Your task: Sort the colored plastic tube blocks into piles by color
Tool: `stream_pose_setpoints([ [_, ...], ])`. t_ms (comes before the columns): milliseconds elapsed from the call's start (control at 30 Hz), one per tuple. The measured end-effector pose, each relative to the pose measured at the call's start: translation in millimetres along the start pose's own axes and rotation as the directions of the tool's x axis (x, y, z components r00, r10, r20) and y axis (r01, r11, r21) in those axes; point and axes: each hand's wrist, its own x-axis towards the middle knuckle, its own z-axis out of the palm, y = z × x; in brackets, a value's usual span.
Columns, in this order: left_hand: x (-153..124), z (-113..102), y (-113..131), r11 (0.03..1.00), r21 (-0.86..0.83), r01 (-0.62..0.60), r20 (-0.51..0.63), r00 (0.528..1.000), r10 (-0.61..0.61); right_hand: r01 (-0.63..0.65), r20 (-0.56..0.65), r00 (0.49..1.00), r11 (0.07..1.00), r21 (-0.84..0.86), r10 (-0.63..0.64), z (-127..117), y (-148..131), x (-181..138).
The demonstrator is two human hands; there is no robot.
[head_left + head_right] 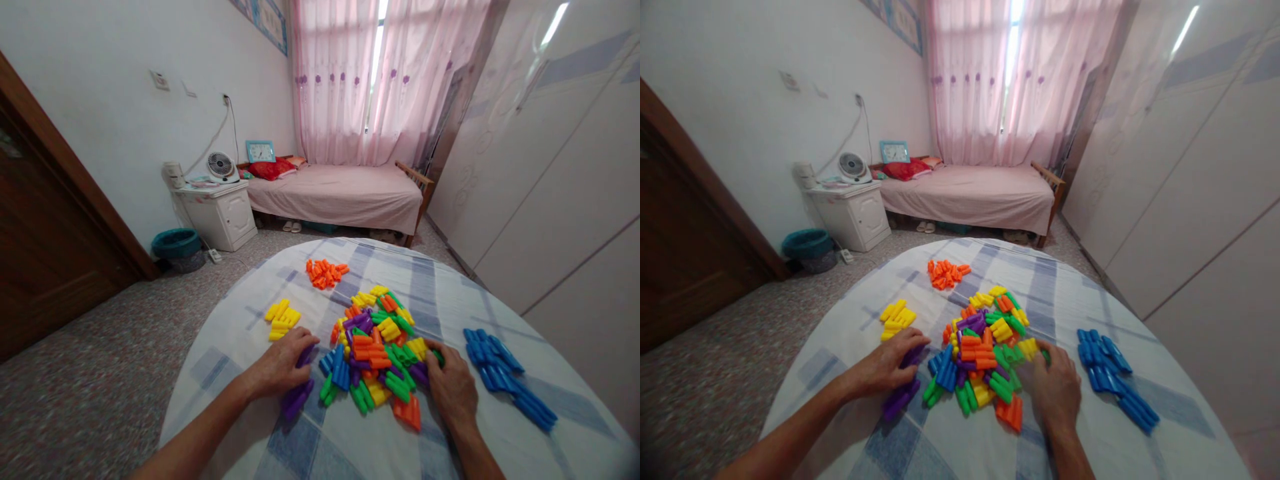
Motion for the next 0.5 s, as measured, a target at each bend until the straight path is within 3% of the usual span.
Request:
stream_pose_setpoints([
  [100, -10.0, -7.9, -0.5, 0.999, -0.035, -0.008, 0.032, 0.999, 0.009, 0.003, -0.005, 1.000, 1.000, -0.002, -0.003, -0.1, 0.3, -0.2],
  [200, -3.0, -9.0, 0.3, 0.998, -0.061, 0.011, -0.085, 0.996, -0.016, -0.001, -0.002, 1.000, 1.000, -0.007, 0.001, -0.1, 1.7, 0.5],
  [333, 31.0, -2.0, 7.4, 0.993, -0.068, 0.096, -0.218, 0.970, -0.109, -0.004, 0.011, 1.000, 1.000, 0.002, 0.004, 0.5, 4.1, 1.3],
  [500, 70.1, 11.8, 15.8, 0.985, 0.003, 0.175, -0.186, 0.968, -0.171, -0.011, 0.027, 1.000, 1.000, 0.011, 0.010, 2.6, 7.9, 1.7],
])
